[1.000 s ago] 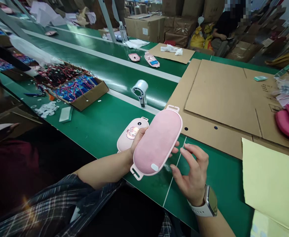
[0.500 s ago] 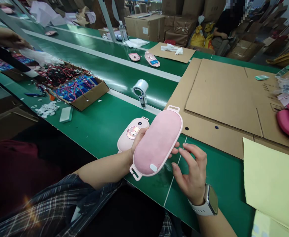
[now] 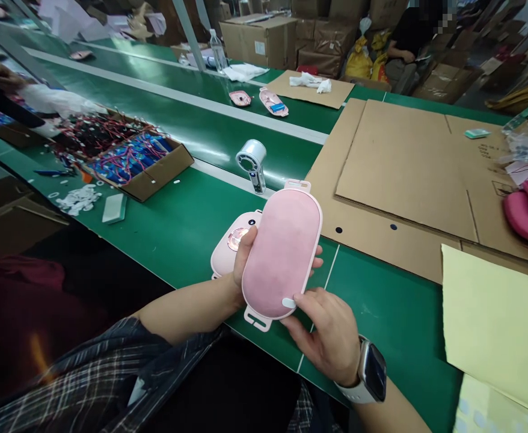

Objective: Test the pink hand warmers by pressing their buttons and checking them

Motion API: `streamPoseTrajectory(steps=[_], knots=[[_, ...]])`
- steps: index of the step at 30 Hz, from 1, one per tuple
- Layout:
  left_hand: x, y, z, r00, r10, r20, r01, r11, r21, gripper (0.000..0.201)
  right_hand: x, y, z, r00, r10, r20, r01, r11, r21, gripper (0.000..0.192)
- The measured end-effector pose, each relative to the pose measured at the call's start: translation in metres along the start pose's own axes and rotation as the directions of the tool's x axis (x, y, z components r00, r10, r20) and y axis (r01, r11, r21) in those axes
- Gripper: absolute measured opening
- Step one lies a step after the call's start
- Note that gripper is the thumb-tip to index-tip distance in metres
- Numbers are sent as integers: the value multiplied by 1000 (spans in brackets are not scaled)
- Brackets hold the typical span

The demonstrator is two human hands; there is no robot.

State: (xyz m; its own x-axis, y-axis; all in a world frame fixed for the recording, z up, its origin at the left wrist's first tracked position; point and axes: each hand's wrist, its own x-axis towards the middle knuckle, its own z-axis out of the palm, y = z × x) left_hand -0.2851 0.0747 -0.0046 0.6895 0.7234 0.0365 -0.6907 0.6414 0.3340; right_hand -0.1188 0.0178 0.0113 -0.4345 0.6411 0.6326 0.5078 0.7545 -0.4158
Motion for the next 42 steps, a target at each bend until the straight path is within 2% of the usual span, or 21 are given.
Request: streamPoseTrajectory(steps=[6,10,15,19,22,25,26,28,31,33,36,39,42], knots=[[-2,3,3,999,39,2,-39,999,2,80,0,2,-2,998,26,49,-28,999,32,9],[-1,3,3,999,35,11,-35,999,10,80,-3,4,0,999,30,28,-32,995,91,5],[-1,3,5,998,43,37,-43,999,-6,78,-5,6,0,1000,-28,1,28,993,112,27],[-1,3,5,998,52,29,-52,999,-13,78,-3,6,-3,996,7,84,-17,993,119,6],[0,4,5,998,55,28,-54,998,-12,78,-3,6,-2,995,3,100,-16,991,130,15],[0,4,5,999,48,19,-48,999,15,79,-4,6,0,1000,12,24,-15,990,138,5],[0,4,5,999,43,10,-43,999,27,80,-5,6,0,1000,10,11,-11,991,130,7],[0,4,5,999,34,-7,-34,998,47,82,-5,6,0,1000,0,13,-1,994,110,13],[-1,3,5,999,37,-15,-36,998,55,82,-4,5,-1,999,-7,52,1,992,123,6],[-1,3,5,999,42,-7,-42,998,46,81,-4,5,-1,997,-2,74,-8,991,136,9],[-2,3,4,999,37,6,-37,999,30,81,-6,6,0,999,14,31,-19,989,147,6],[-1,3,4,999,35,12,-35,999,30,81,-8,7,1,1000,10,-1,-10,990,142,19],[-2,4,6,999,41,-8,-40,998,39,80,-10,8,1,999,-14,42,7,988,153,10]])
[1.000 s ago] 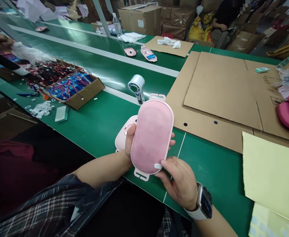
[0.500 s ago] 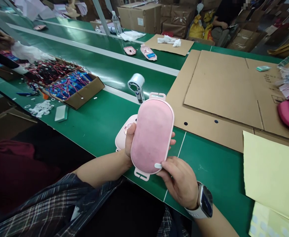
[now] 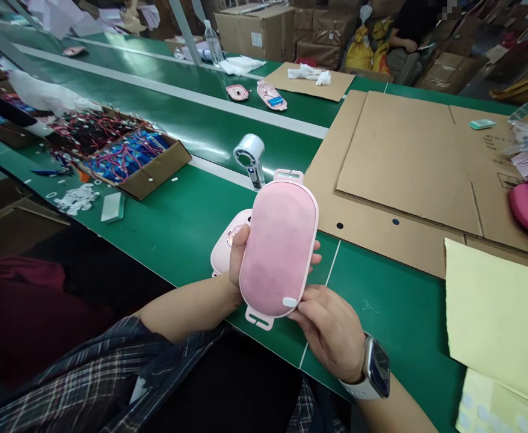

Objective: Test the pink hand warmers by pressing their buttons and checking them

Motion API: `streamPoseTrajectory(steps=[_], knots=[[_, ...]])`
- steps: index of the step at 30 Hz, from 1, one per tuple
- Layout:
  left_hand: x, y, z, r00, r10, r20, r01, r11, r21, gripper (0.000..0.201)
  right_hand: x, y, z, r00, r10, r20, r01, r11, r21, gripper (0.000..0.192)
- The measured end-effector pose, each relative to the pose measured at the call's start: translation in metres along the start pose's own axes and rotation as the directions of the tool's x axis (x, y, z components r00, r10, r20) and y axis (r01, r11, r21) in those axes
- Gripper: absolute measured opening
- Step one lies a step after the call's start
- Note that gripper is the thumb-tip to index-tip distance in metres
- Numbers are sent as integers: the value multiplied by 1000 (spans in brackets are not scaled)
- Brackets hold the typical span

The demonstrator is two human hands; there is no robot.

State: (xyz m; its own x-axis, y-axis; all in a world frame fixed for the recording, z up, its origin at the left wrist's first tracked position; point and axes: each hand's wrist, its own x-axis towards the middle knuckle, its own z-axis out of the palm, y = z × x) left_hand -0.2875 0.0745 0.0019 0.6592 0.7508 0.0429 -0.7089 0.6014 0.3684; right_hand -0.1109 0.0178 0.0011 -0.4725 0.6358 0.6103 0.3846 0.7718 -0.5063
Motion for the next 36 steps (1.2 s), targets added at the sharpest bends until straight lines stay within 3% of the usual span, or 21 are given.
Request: streamPoseTrajectory(steps=[2,5,8,12,16,18,20,21,23,24,25,26,27,28,29,30,31,32,34,36], knots=[[0,0,2,1000,2,-21,-2,1000,-6,80,-3,1,0,1000,17,0,-17,999,30,11],[-1,0,2,1000,18,-22,-18,1000,-20,81,-8,0,0,990,104,-91,-100,994,46,19],[0,-2,-1,996,87,-7,-87,996,-4,80,-9,-2,1,984,128,-122,-139,987,-85,27],[1,-7,-7,974,220,-44,-216,972,92,81,-6,-1,5,972,150,-184,-191,954,-230,14],[1,-10,-8,965,244,-97,-227,961,160,87,-1,-5,5,918,320,-236,-347,934,-83,4],[3,-9,-8,961,258,-104,-241,959,151,87,1,-15,0,938,322,-129,-320,947,34,11],[6,-7,-8,959,261,-114,-246,961,130,84,4,-26,-6,978,175,116,-198,953,228,16],[7,-5,-8,960,251,-120,-237,964,119,82,5,-30,-9,963,62,262,-157,920,358,19],[10,-3,-9,970,206,-127,-194,976,97,80,5,-28,-17,878,-97,470,-196,822,535,25],[11,-2,-10,976,178,-128,-168,982,85,80,4,-20,-21,851,-79,520,-256,801,541,27],[12,-1,-11,979,157,-129,-148,986,72,80,1,-8,-26,849,20,528,-327,805,495,27],[12,-1,-12,982,139,-130,-133,989,57,81,-3,8,-32,858,192,476,-411,813,413,26],[12,-1,-13,984,124,-130,-120,992,42,81,-8,27,-39,837,408,364,-525,786,327,26],[12,-1,-13,986,110,-126,-108,994,24,81,-14,48,-47,766,612,196,-643,722,255,29],[11,-1,-14,988,97,-120,-97,995,7,81,-21,69,-55,651,759,-14,-746,643,170,35],[10,-2,-13,990,87,-114,-89,996,-8,81,-29,89,-64,532,821,-206,-828,556,76,38],[10,-2,-13,991,79,-110,-82,996,-22,82,-37,107,-73,450,821,-351,-879,476,-15,38],[9,-2,-12,992,71,-108,-75,997,-31,83,-44,122,-80,414,795,-444,-905,411,-109,36],[8,-1,-11,992,60,-113,-65,997,-41,84,-56,143,-92,407,744,-529,-913,343,-220,33],[7,-1,-9,991,52,-121,-59,997,-53,84,-64,152,-97,419,732,-538,-908,333,-254,31]])
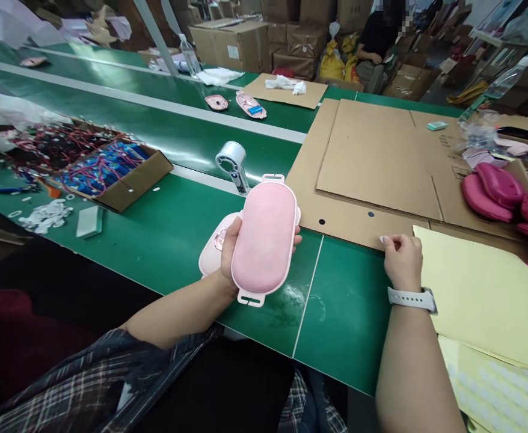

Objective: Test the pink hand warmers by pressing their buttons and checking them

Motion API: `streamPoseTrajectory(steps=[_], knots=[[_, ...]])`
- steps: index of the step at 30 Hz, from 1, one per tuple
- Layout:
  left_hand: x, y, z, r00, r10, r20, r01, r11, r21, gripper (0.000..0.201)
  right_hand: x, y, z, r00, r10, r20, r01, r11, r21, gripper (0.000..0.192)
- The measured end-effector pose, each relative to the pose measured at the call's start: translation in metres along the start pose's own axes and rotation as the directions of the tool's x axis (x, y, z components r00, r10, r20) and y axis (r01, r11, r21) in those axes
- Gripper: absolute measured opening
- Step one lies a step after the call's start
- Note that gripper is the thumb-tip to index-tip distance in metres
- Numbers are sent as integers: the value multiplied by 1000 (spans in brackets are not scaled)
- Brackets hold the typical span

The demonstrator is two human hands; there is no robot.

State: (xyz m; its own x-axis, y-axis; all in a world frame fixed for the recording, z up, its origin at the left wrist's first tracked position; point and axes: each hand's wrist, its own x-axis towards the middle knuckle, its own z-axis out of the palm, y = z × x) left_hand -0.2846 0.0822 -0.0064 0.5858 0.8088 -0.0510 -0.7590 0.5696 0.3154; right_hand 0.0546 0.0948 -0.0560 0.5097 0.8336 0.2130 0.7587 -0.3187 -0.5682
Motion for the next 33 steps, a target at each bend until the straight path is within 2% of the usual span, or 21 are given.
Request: streamPoseTrajectory(steps=[8,14,19,22,25,26,28,30,31,33], knots=[[-1,2,2,997,-30,73,32,999,-29,84,-2,3,10,997,-40,70,40,999,0,22],[-3,3,6,997,-68,41,68,998,4,88,-4,1,6,997,-27,74,27,1000,1,21],[-2,4,3,991,-110,80,106,993,52,92,-6,-7,5,997,-25,78,23,999,23,19],[-2,4,-1,985,-134,108,127,990,68,91,-16,-20,-10,998,-27,51,25,999,45,22],[-2,6,-7,986,-140,92,134,989,65,91,-43,-39,-39,976,-209,57,197,966,170,24],[-2,7,-9,988,-136,77,131,989,62,90,-55,-43,-49,955,-283,93,260,944,205,23],[-1,9,-12,989,-141,47,138,989,61,89,-77,-47,-64,892,-373,255,313,917,247,20],[1,11,-13,987,-158,24,156,985,68,86,-96,-38,-77,843,-348,410,273,934,231,18],[1,12,-12,987,-160,17,158,984,76,84,-104,-28,-83,844,-298,445,229,952,204,18],[0,11,-9,990,-140,12,139,986,96,83,-115,-3,-97,897,-145,418,96,986,136,21]])
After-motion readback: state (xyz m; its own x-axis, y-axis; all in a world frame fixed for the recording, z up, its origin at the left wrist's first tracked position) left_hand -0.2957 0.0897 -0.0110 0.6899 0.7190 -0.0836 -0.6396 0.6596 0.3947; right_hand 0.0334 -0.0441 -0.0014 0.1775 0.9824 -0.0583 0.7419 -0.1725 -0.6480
